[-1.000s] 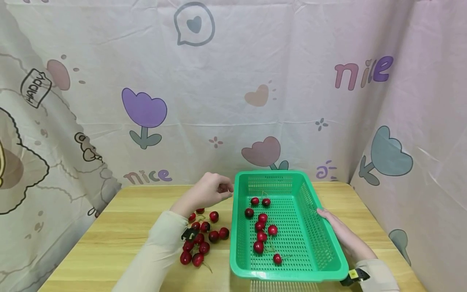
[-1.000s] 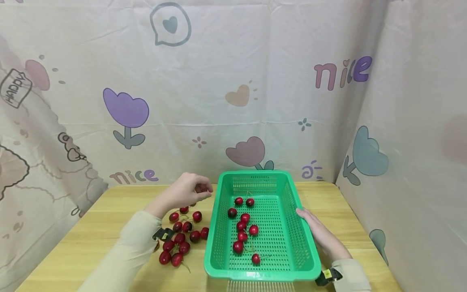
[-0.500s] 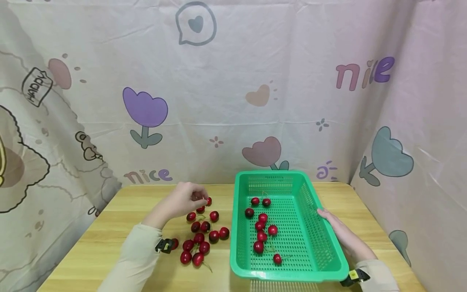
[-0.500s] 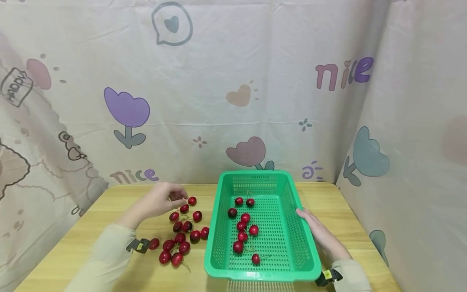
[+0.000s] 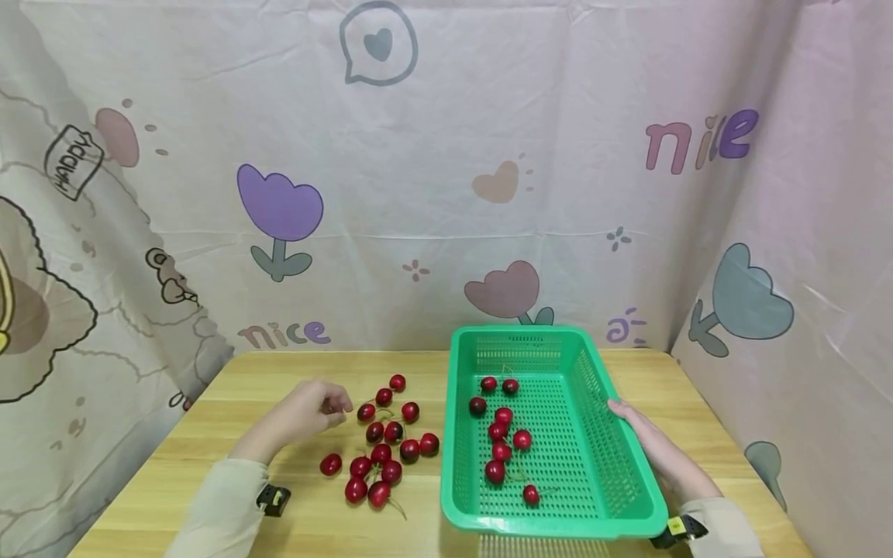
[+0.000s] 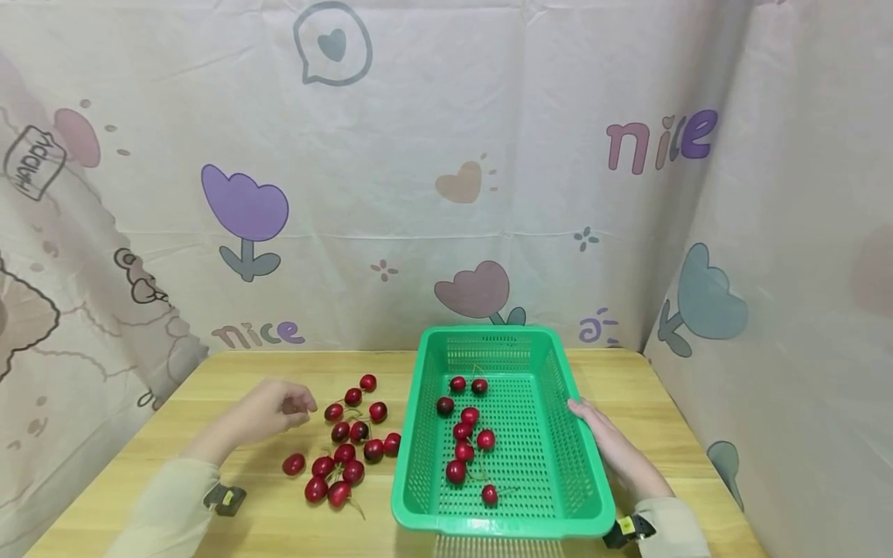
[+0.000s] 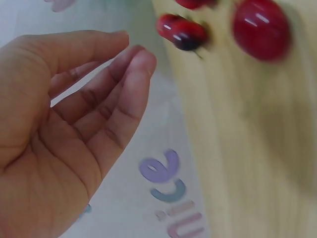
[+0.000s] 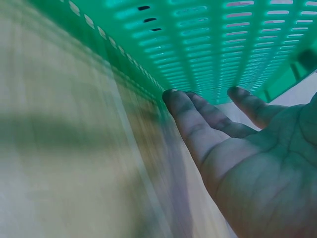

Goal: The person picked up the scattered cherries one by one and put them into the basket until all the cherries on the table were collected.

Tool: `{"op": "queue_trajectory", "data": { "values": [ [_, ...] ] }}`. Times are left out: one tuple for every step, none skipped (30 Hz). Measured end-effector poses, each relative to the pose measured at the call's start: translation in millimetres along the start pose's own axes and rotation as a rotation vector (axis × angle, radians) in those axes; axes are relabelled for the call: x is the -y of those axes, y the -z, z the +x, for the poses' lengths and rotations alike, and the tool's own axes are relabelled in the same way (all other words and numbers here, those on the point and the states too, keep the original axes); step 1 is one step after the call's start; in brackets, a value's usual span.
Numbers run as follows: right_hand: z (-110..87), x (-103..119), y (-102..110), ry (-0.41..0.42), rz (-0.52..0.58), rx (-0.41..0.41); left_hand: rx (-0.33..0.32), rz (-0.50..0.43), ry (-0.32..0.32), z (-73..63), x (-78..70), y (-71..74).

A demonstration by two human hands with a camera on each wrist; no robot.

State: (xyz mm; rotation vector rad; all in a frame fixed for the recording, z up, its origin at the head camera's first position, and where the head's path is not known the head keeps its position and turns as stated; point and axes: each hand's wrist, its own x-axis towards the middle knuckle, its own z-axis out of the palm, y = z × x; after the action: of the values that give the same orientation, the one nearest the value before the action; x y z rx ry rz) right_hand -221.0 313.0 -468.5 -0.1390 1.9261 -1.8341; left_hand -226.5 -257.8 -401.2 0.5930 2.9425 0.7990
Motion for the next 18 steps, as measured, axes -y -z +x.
{"op": "queue_trajectory", "data": {
  "values": [
    [0.1,0,0,-0.001,-0.002,-0.005,-0.002,0.007,0.013,-3.1,4.6,-0.9],
    [0.1,0,0,-0.001,-0.005,-0.010,-0.007,0.016,0.021,-6.2,9.1,-1.8],
    [0.0,0,0,-0.002,-0.008,-0.013,-0.008,0.020,0.031,-9.4,13.4,-2.7],
    [0.2,0,0,-0.003,-0.012,-0.017,-0.009,0.022,0.042,-13.0,17.5,-3.3],
    [0.5,0,0,-0.005,-0.015,-0.021,-0.008,0.024,0.051,-16.9,20.9,-3.7],
    [0.4,0,-1,-0.007,-0.017,-0.023,-0.003,0.021,0.056,-20.6,24.4,-4.2],
    [0.4,0,0,-0.010,-0.016,-0.020,0.006,0.015,0.052,-24.0,27.6,-4.6],
    [0.2,0,0,-0.012,-0.014,-0.016,0.016,0.005,0.045,-27.1,30.4,-5.2],
    [-0.1,0,0,-0.013,-0.013,-0.014,0.032,-0.008,0.043,-30.1,32.5,-5.6],
    [-0.3,0,0,-0.013,-0.015,-0.014,0.047,-0.019,0.039,-32.7,34.2,-6.2],
    [-0.7,0,1,-0.011,-0.015,-0.009,0.062,-0.032,0.030,-35.1,35.9,-6.6],
    [-1.0,1,1,-0.009,-0.015,-0.006,0.075,-0.044,0.024,-37.0,37.5,-7.2],
    [-1.2,1,1,-0.004,-0.017,-0.001,0.086,-0.057,0.019,-38.9,38.5,-7.6],
    [-1.4,1,1,0.000,-0.023,-0.004,0.094,-0.068,0.023,-40.5,39.3,-8.3],
    [-1.4,1,1,0.004,-0.030,-0.010,0.102,-0.078,0.025,-42.1,40.1,-8.9],
    [-1.3,1,1,0.008,-0.037,-0.014,0.108,-0.091,0.027,-43.4,41.1,-9.7],
    [-1.1,1,1,0.010,-0.040,-0.012,0.110,-0.101,0.028,-44.6,41.9,-10.4],
    [-0.9,1,0,0.012,-0.044,-0.013,0.111,-0.111,0.030,-45.9,42.6,-11.2]
  ]
}}
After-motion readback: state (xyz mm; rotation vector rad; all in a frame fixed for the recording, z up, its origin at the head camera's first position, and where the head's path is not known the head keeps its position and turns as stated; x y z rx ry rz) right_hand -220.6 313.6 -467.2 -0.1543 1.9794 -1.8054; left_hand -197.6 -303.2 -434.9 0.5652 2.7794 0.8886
